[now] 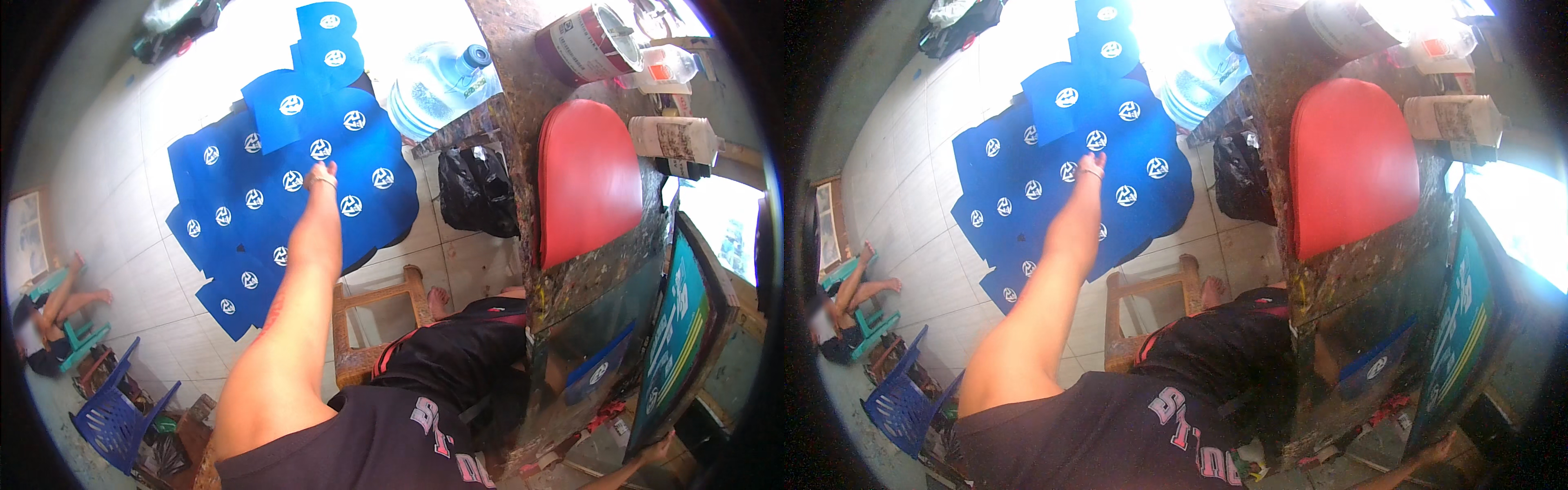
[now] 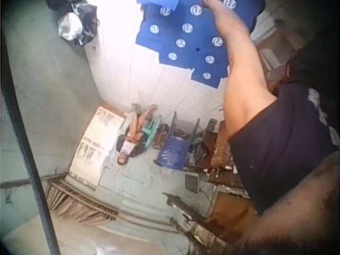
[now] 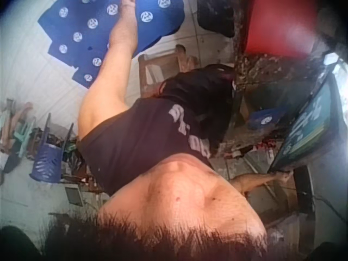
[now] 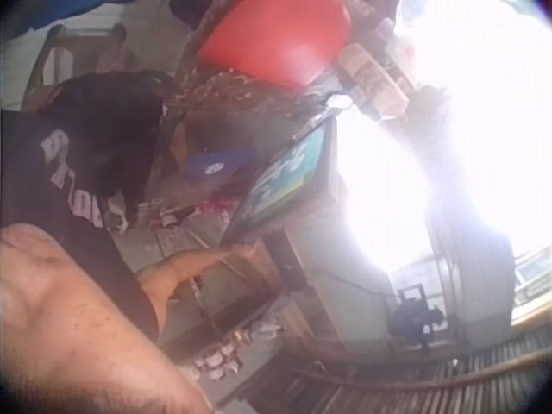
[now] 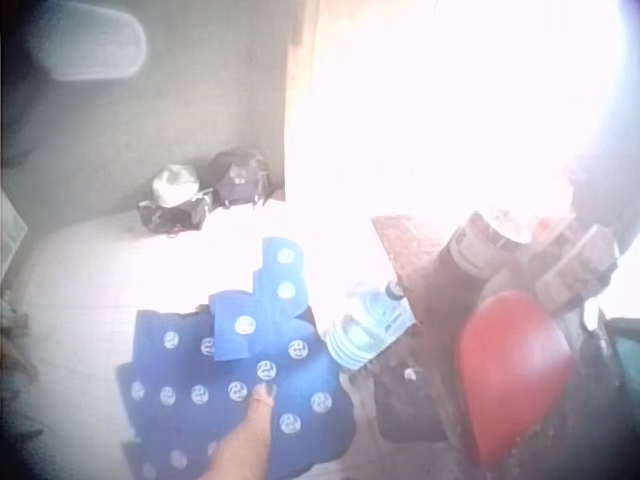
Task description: The person screen prints a white logo onto blue and red fabric pieces using a squeegee and ink. They place each piece under a screen, apply ink, pull the squeegee across, and then move the finished piece to a drying area.
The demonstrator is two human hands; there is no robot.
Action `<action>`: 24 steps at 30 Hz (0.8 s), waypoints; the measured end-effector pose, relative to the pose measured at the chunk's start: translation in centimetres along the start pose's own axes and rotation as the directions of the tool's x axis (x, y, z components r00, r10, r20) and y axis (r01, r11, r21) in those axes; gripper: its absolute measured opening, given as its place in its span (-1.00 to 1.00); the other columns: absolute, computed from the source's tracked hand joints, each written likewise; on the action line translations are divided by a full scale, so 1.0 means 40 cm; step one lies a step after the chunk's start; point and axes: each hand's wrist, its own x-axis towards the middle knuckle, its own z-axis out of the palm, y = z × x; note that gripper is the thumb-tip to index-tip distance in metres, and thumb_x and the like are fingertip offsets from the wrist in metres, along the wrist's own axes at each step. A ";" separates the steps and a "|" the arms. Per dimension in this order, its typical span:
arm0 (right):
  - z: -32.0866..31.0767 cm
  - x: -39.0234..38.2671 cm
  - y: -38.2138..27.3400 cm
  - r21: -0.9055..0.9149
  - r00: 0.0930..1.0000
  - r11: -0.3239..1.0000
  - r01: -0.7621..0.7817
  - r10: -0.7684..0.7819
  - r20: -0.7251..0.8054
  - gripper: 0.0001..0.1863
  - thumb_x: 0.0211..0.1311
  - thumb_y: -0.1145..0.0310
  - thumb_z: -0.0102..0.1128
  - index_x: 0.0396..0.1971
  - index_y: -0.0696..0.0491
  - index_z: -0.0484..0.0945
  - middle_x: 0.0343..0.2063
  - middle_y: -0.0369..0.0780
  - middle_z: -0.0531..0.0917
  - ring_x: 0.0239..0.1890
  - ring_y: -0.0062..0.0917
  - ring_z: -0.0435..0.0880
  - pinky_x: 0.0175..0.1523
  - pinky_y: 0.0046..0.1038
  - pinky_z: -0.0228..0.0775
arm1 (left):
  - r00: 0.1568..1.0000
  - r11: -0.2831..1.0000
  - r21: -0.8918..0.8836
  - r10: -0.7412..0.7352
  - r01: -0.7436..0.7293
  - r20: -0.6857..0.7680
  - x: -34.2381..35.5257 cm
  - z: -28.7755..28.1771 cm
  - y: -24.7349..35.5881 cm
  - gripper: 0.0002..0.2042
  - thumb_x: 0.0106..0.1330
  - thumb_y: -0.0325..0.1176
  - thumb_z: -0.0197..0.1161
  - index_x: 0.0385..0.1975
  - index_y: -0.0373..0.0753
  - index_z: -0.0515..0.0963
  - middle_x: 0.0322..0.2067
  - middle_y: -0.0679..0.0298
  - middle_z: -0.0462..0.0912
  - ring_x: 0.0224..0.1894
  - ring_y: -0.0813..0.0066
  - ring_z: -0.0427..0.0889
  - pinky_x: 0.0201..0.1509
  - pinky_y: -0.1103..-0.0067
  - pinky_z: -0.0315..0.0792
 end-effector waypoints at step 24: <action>0.017 0.025 -0.126 0.032 0.982 0.982 0.188 -0.188 0.007 -0.48 0.53 -0.03 0.05 0.14 0.07 0.69 -0.02 -0.15 0.78 0.02 -0.41 0.72 0.18 -0.41 0.43 | -0.308 0.325 -0.195 -0.344 -0.925 0.887 -1.722 0.216 -0.225 -0.61 0.42 -0.36 0.32 0.19 -0.30 0.51 -0.09 0.13 0.69 -0.08 0.30 0.67 0.02 0.42 0.53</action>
